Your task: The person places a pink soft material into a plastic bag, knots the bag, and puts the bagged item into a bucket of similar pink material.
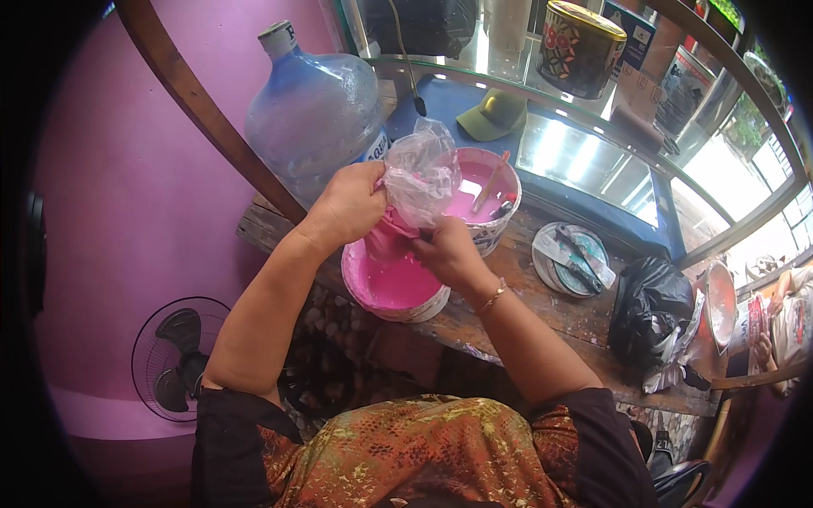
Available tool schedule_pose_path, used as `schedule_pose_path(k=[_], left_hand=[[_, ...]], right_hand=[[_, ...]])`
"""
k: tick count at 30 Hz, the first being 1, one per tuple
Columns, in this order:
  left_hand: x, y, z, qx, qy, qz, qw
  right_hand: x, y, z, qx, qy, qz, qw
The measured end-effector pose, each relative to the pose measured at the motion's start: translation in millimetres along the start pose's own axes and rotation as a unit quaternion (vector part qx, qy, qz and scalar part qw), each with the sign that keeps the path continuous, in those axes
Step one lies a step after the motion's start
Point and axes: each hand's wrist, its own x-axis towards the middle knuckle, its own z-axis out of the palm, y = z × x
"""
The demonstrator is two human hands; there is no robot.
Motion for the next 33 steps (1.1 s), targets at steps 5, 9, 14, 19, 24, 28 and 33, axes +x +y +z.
schedule_pose_path(k=[5, 9, 14, 19, 24, 28, 33], left_hand=[[3, -15, -4, 0.026, -0.093, 0.046, 0.994], [0, -13, -5, -0.069, -0.106, 0.000, 0.992], [2, -35, 4, -0.161, -0.124, 0.007, 0.979], [-2, -46, -10, -0.268, -0.163, -0.049, 0.948], [-2, -45, -4, -0.279, -0.129, -0.076, 0.949], [0, -36, 3, -0.264, -0.098, -0.055, 0.958], [-9, -18, 1, -0.243, -0.046, 0.024, 0.969]], right_hand=[[-7, -33, -33, -0.102, -0.040, -0.221, 0.969], [-8, -59, -27, 0.164, -0.041, -0.163, 0.972], [7, -39, -34, 0.270, -0.024, -0.042, 0.962], [8, -18, -45, 0.275, 0.046, -0.014, 0.960], [8, -17, -26, 0.125, 0.058, -0.104, 0.985], [3, -35, -15, 0.084, -0.051, -0.175, 0.980], [17, -38, -11, -0.111, -0.036, -0.172, 0.978]])
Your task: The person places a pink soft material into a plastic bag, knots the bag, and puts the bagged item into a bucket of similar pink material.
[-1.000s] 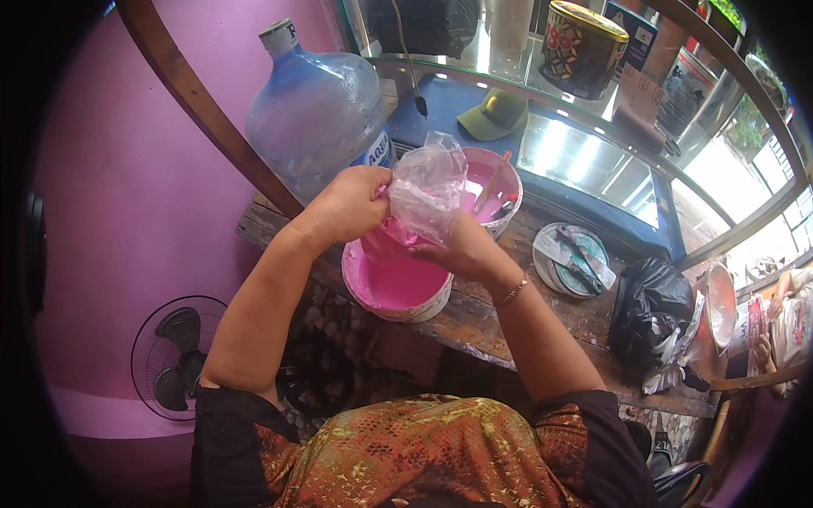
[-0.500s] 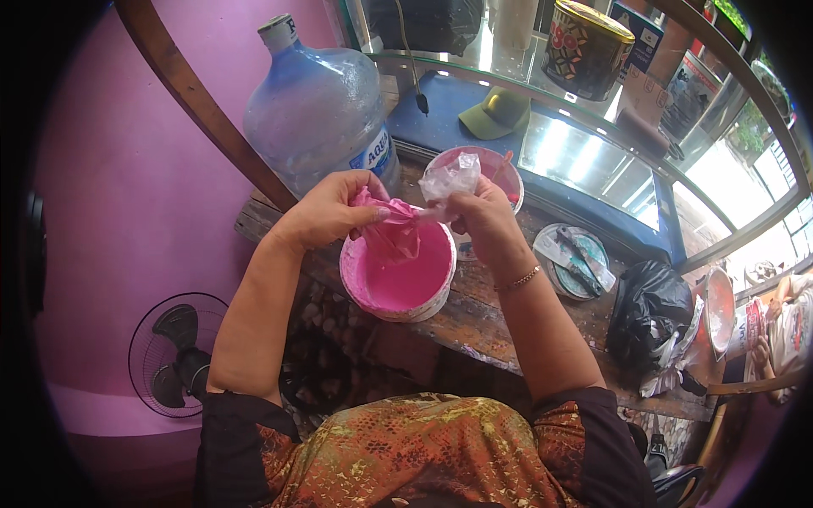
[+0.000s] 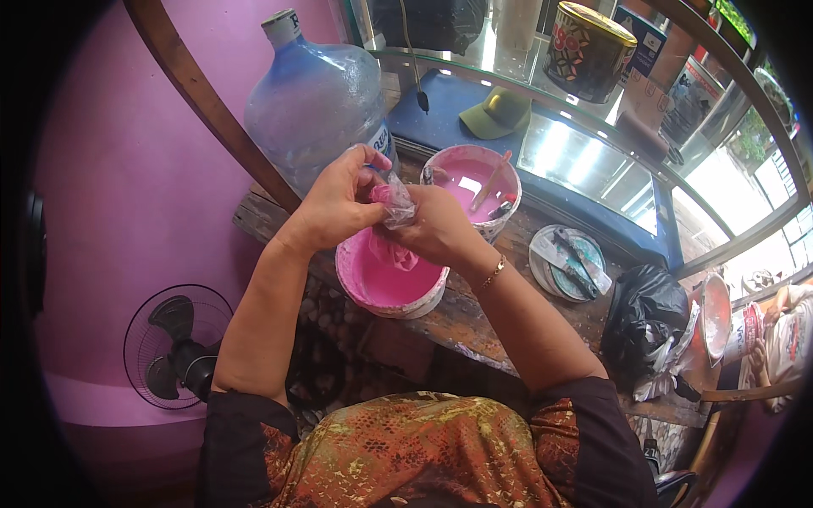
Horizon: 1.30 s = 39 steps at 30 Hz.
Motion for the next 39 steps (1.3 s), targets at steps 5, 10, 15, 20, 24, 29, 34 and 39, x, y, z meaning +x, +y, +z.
schedule_pose_path(k=[5, 10, 15, 20, 24, 29, 34, 39], left_hand=[[-15, -22, -11, -0.162, -0.028, 0.011, 0.986], [-26, -35, 0, -0.233, 0.007, 0.065, 0.970], [-34, -65, 10, -0.084, 0.044, 0.032, 0.995], [-38, -59, 22, -0.141, 0.117, 0.061, 0.981], [-35, -62, 37, -0.156, 0.182, 0.046, 0.970], [-35, -66, 49, -0.015, 0.259, 0.096, 0.961], [-48, -54, 54, -0.310, 0.171, 0.051, 0.934], [-56, -68, 60, -0.160, 0.111, 0.053, 0.979]], right_hand=[[0, -1, -9, 0.151, -0.030, 0.046, 0.987], [-5, 10, -12, 0.158, -0.027, 0.056, 0.986], [-7, 5, -11, 0.170, -0.028, 0.028, 0.985], [-14, -5, -10, 0.129, -0.017, 0.025, 0.991], [-12, 5, -2, 0.062, -0.011, 0.014, 0.998], [-8, 6, 8, 0.110, 0.000, 0.045, 0.993], [-2, -15, -7, 0.248, 0.009, 0.060, 0.967], [-1, -36, -26, 0.211, 0.042, 0.029, 0.976]])
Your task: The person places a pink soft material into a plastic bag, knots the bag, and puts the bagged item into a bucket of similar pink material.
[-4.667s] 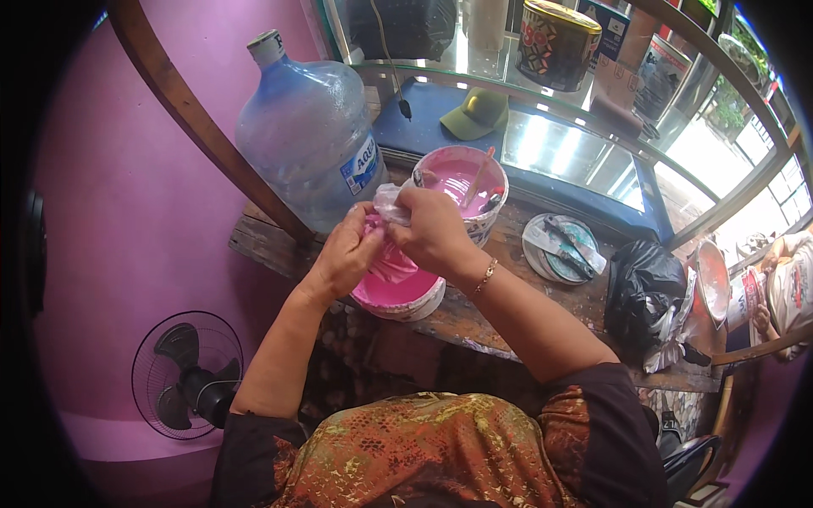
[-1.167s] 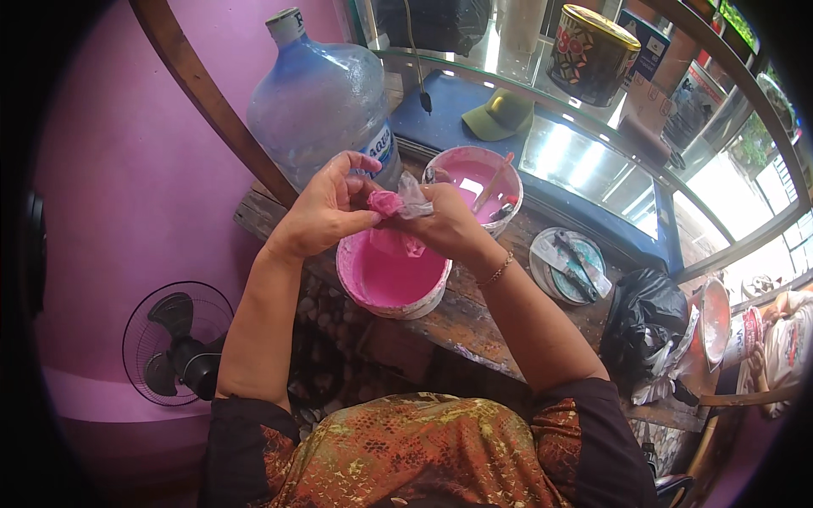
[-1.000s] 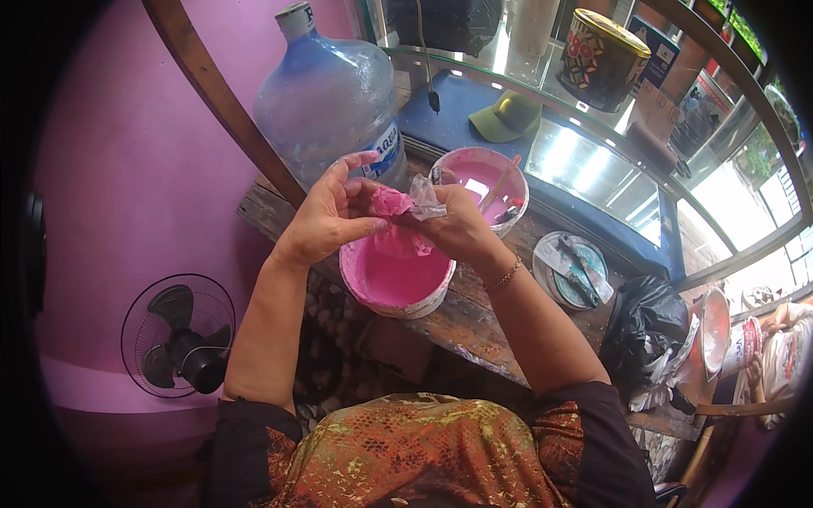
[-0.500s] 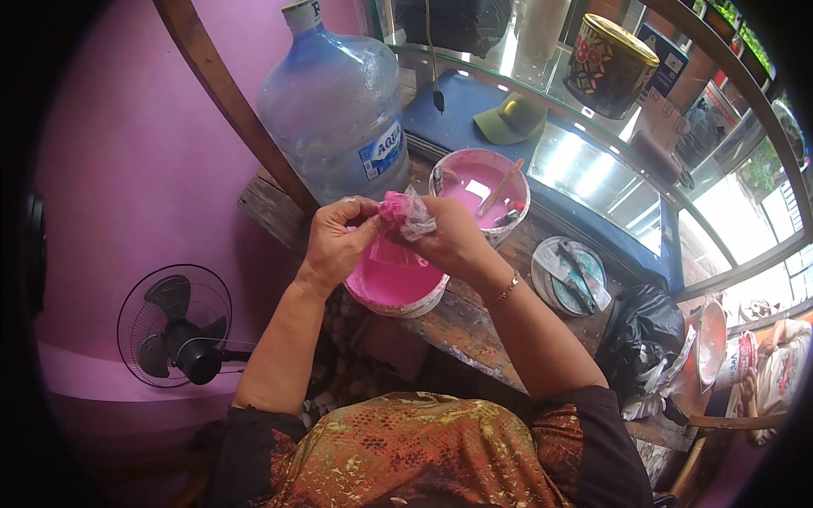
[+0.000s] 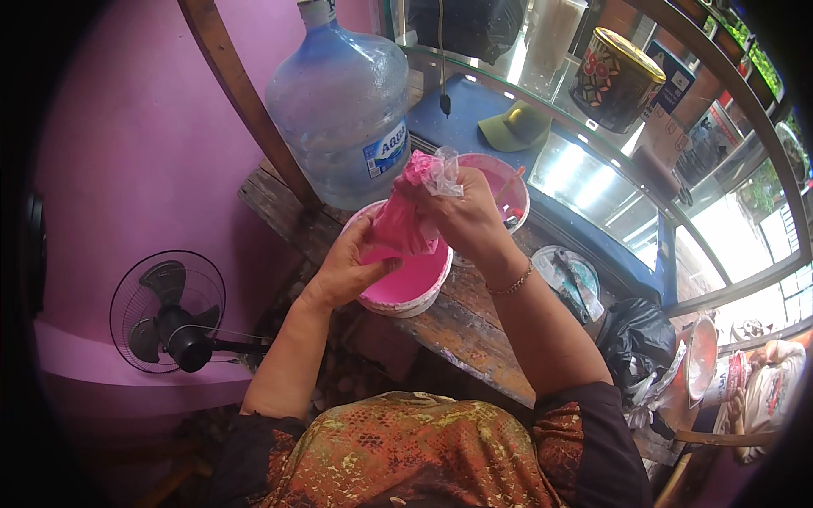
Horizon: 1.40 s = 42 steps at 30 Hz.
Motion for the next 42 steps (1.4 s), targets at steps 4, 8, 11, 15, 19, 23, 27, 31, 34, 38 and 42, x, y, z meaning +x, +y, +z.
schedule_pose_path(k=[4, 8, 11, 15, 19, 23, 27, 31, 34, 38, 42], left_hand=[[1, -11, -4, -0.127, 0.025, -0.019, 0.991], [2, -16, -13, -0.092, 0.093, -0.044, 0.990], [4, -12, -11, -0.113, 0.122, -0.056, 0.985], [6, -18, -5, 0.033, 0.149, -0.030, 0.988], [2, -16, -9, 0.077, 0.132, -0.084, 0.985], [-5, -13, -4, 0.018, 0.133, -0.091, 0.987], [-7, -13, -6, -0.008, 0.121, -0.077, 0.990], [-9, -16, -7, -0.125, 0.080, -0.046, 0.988], [-13, -12, -7, -0.038, 0.080, -0.045, 0.995], [-15, -19, -13, 0.020, 0.155, -0.062, 0.986], [-12, -17, -8, 0.062, 0.154, -0.001, 0.986]], right_hand=[[6, 10, -3, 0.096, 0.054, -0.003, 0.994], [1, 26, -10, 0.104, 0.068, 0.030, 0.992], [-9, 40, 0, 0.075, 0.091, 0.066, 0.991], [-11, 51, 7, -0.010, 0.047, 0.051, 0.998], [-6, 41, 5, -0.007, 0.053, 0.043, 0.998], [-7, 41, 11, -0.050, 0.015, 0.024, 0.998], [-5, 31, 10, -0.047, 0.038, -0.001, 0.998], [-5, 22, 10, -0.002, 0.048, -0.008, 0.999], [-6, 17, 9, -0.017, 0.053, -0.004, 0.998], [-6, 15, 12, -0.007, 0.021, -0.007, 1.000], [-7, 6, 19, -0.013, -0.001, -0.014, 1.000]])
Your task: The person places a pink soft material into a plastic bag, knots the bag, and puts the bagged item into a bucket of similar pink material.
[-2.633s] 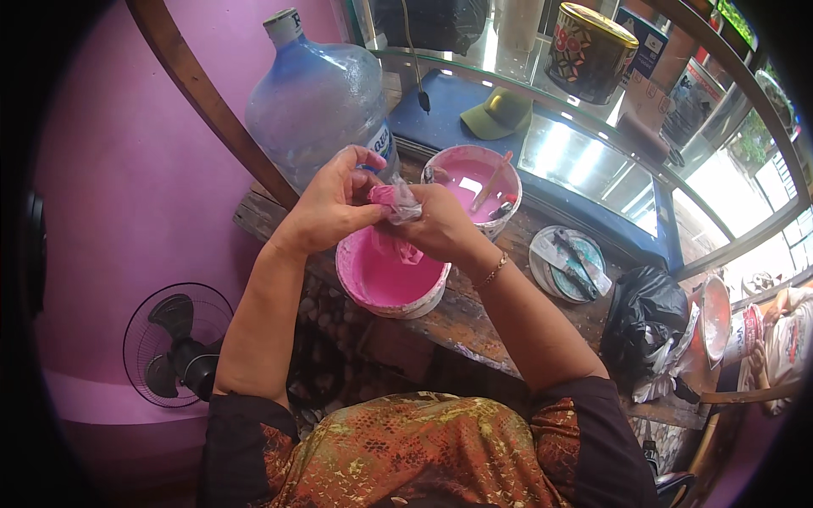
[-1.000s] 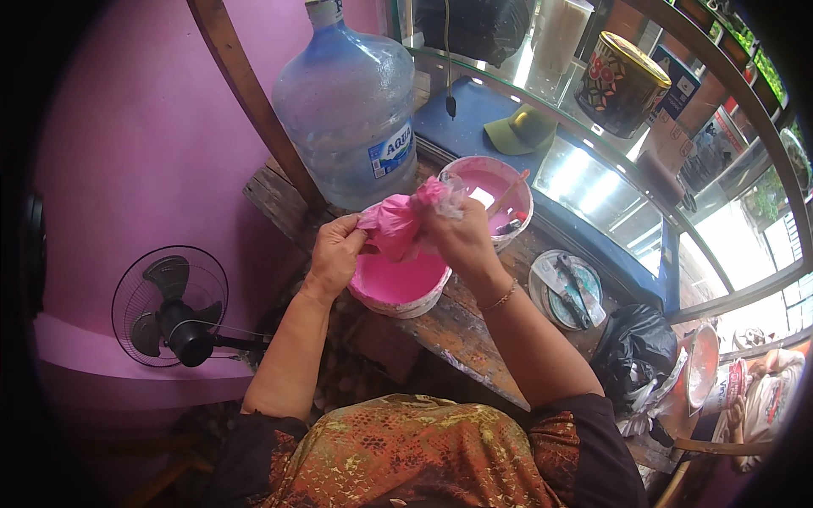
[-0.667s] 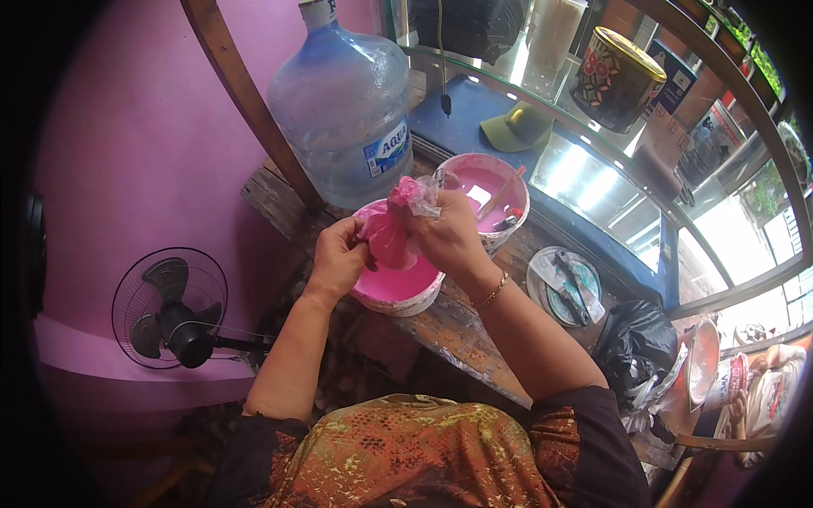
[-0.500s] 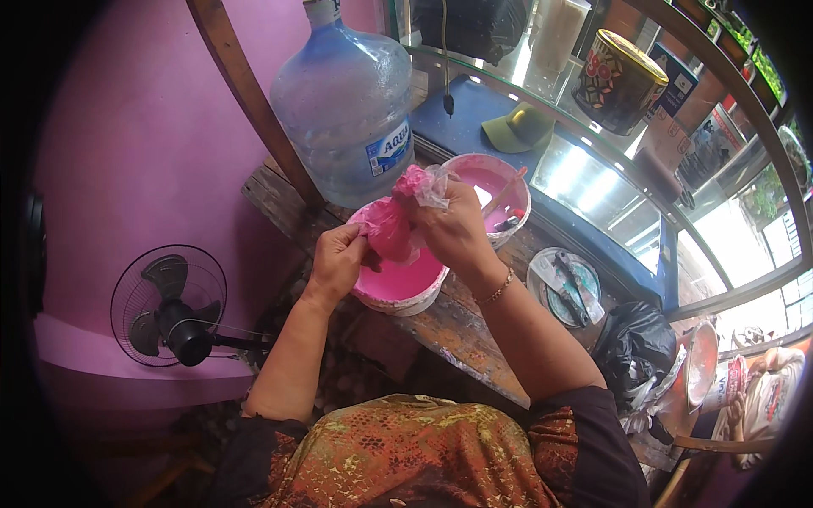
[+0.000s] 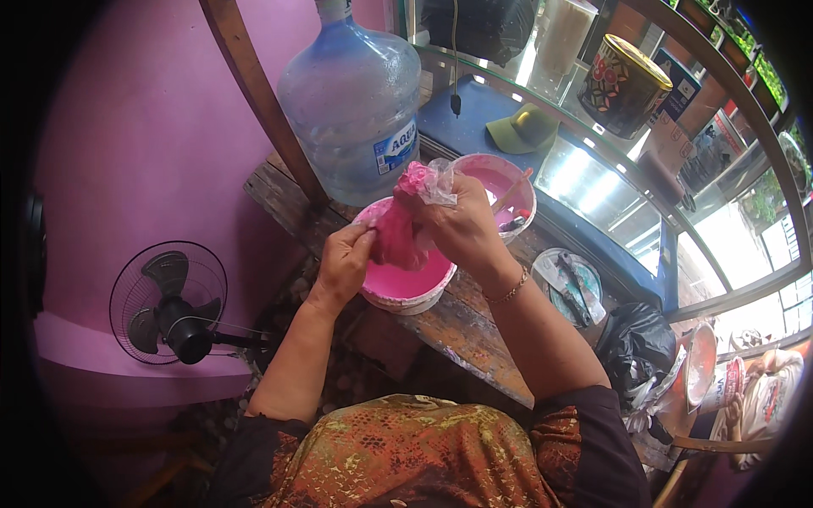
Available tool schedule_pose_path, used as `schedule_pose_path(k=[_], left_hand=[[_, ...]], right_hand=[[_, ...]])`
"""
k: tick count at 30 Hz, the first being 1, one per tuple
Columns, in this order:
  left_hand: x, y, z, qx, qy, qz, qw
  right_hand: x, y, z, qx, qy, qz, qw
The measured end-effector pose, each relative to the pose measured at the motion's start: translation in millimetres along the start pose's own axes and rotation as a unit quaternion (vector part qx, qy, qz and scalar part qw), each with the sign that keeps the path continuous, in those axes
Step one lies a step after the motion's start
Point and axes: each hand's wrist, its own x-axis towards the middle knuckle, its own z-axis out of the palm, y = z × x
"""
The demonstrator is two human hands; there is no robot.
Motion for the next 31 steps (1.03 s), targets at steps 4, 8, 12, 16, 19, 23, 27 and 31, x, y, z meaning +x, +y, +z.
schedule_pose_path(k=[4, 8, 12, 16, 19, 23, 27, 31], left_hand=[[-2, 27, 19, -0.299, 0.058, -0.064, 0.950], [0, -3, 11, -0.023, 0.063, 0.075, 0.995], [-2, 0, 7, 0.028, 0.035, -0.020, 0.999], [-1, -15, 8, -0.139, -0.019, -0.008, 0.990], [-3, -10, 23, -0.075, 0.072, 0.073, 0.992], [2, -6, 12, -0.057, -0.092, -0.014, 0.994], [5, -23, 11, -0.096, -0.173, -0.078, 0.977], [-1, -20, 18, 0.038, -0.106, -0.028, 0.993]], right_hand=[[1, -5, 1, -0.012, -0.024, 0.003, 1.000], [2, 0, 8, -0.030, -0.021, 0.008, 0.999], [4, 5, 8, -0.054, 0.012, 0.030, 0.998], [6, 5, 11, -0.044, 0.021, -0.026, 0.998], [6, 0, 12, -0.021, 0.024, 0.009, 0.999], [2, 4, 16, -0.016, 0.040, -0.024, 0.999], [3, 5, 19, 0.000, 0.066, -0.012, 0.998], [1, 8, 17, -0.056, 0.062, -0.031, 0.996]])
